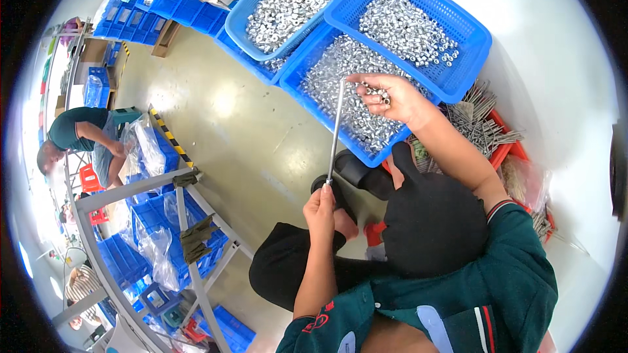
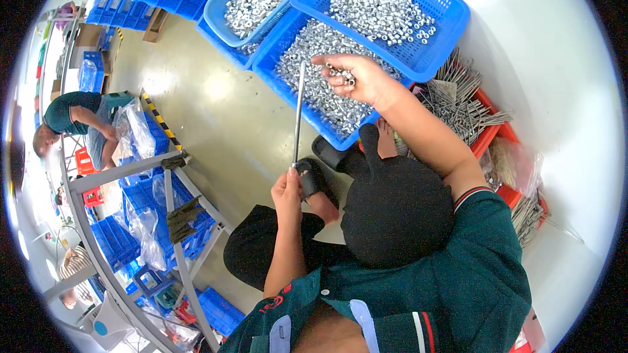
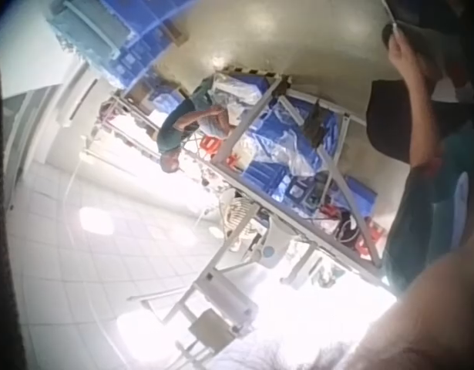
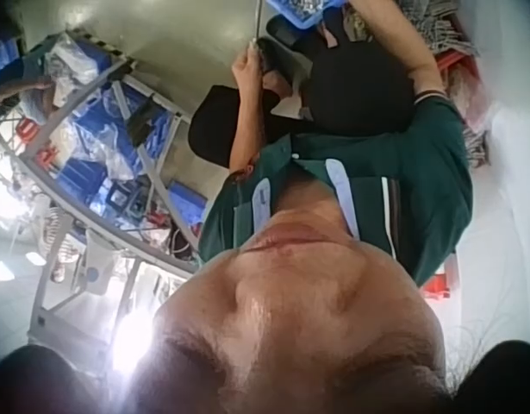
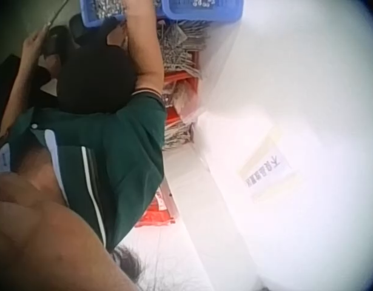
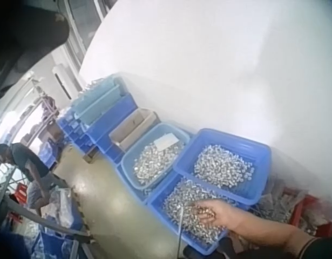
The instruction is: Manually assembling small metal ring-like components onto a long metal rod.
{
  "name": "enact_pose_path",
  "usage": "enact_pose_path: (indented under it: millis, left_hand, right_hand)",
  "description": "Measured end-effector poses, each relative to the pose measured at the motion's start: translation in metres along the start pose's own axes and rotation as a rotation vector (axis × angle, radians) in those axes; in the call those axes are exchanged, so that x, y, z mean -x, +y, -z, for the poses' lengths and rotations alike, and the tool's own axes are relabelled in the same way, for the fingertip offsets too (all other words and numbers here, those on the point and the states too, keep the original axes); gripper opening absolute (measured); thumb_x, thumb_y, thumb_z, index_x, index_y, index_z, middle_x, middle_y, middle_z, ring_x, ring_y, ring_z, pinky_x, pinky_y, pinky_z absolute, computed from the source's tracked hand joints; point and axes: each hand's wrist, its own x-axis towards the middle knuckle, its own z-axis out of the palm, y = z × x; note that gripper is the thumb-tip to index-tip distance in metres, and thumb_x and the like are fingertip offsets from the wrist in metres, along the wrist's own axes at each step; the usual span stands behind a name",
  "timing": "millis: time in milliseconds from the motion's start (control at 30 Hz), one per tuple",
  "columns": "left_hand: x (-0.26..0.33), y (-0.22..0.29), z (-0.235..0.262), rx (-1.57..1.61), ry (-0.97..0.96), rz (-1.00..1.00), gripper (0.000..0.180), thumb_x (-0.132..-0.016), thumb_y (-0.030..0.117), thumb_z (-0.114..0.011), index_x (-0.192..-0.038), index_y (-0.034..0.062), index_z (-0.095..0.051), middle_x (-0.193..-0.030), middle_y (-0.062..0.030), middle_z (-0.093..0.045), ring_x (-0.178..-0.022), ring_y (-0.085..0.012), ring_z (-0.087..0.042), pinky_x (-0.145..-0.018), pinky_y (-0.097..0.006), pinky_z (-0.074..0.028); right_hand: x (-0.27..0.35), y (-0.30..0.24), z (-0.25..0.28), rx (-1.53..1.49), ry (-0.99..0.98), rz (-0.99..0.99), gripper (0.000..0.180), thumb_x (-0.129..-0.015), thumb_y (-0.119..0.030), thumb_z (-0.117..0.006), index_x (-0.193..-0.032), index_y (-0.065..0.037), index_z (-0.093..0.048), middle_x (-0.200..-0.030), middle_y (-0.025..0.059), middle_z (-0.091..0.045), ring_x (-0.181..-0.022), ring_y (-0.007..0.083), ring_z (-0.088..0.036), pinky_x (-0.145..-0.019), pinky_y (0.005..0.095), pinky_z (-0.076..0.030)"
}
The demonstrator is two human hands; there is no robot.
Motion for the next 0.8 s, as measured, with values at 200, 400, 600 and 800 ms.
enact_pose_path:
  millis: [200, 400, 600, 800]
  left_hand:
    - [0.003, -0.001, 0.000, -0.067, 0.001, -0.015, 0.035, -0.088, 0.024, -0.052, -0.061, 0.0026, -0.049, -0.059, 0.0047, -0.042, -0.055, -0.0033, -0.034, -0.049, -0.019, -0.027]
    - [0.002, -0.007, 0.003, -0.110, -0.033, -0.077, 0.032, -0.087, 0.029, -0.054, -0.072, 0.0006, -0.059, -0.058, 0.0050, -0.044, -0.051, -0.0031, -0.035, -0.046, -0.019, -0.027]
    - [0.003, -0.009, 0.006, -0.122, -0.031, -0.056, 0.032, -0.087, 0.030, -0.053, -0.083, -0.0012, -0.063, -0.059, 0.0052, -0.044, -0.052, -0.0033, -0.036, -0.046, -0.019, -0.027]
    - [0.004, 0.001, 0.003, -0.056, -0.060, -0.037, 0.033, -0.088, 0.030, -0.051, -0.073, 0.0014, -0.059, -0.057, 0.0049, -0.043, -0.050, -0.0034, -0.035, -0.045, -0.019, -0.027]
  right_hand:
    - [-0.001, 0.001, -0.001, 0.054, -0.029, 0.040, 0.020, -0.086, -0.012, -0.051, -0.101, 0.001, -0.051, -0.073, 0.0026, -0.049, -0.050, 0.0043, -0.038, -0.038, 0.0149, -0.028]
    - [-0.003, 0.000, -0.005, 0.126, -0.099, 0.002, 0.012, -0.084, -0.013, -0.055, -0.090, -0.003, -0.053, -0.067, -0.0004, -0.047, -0.047, 0.0027, -0.036, -0.038, 0.0145, -0.026]
    - [0.004, -0.015, -0.024, 0.592, -0.021, 0.138, 0.009, -0.078, -0.010, -0.061, -0.082, -0.004, -0.055, -0.062, -0.0022, -0.046, -0.045, 0.0020, -0.035, -0.037, 0.0153, -0.022]
    - [0.004, -0.001, -0.040, 0.619, -0.015, 0.210, 0.007, -0.076, -0.005, -0.061, -0.079, -0.004, -0.055, -0.056, -0.0020, -0.046, -0.042, 0.0024, -0.034, -0.036, 0.0165, -0.023]
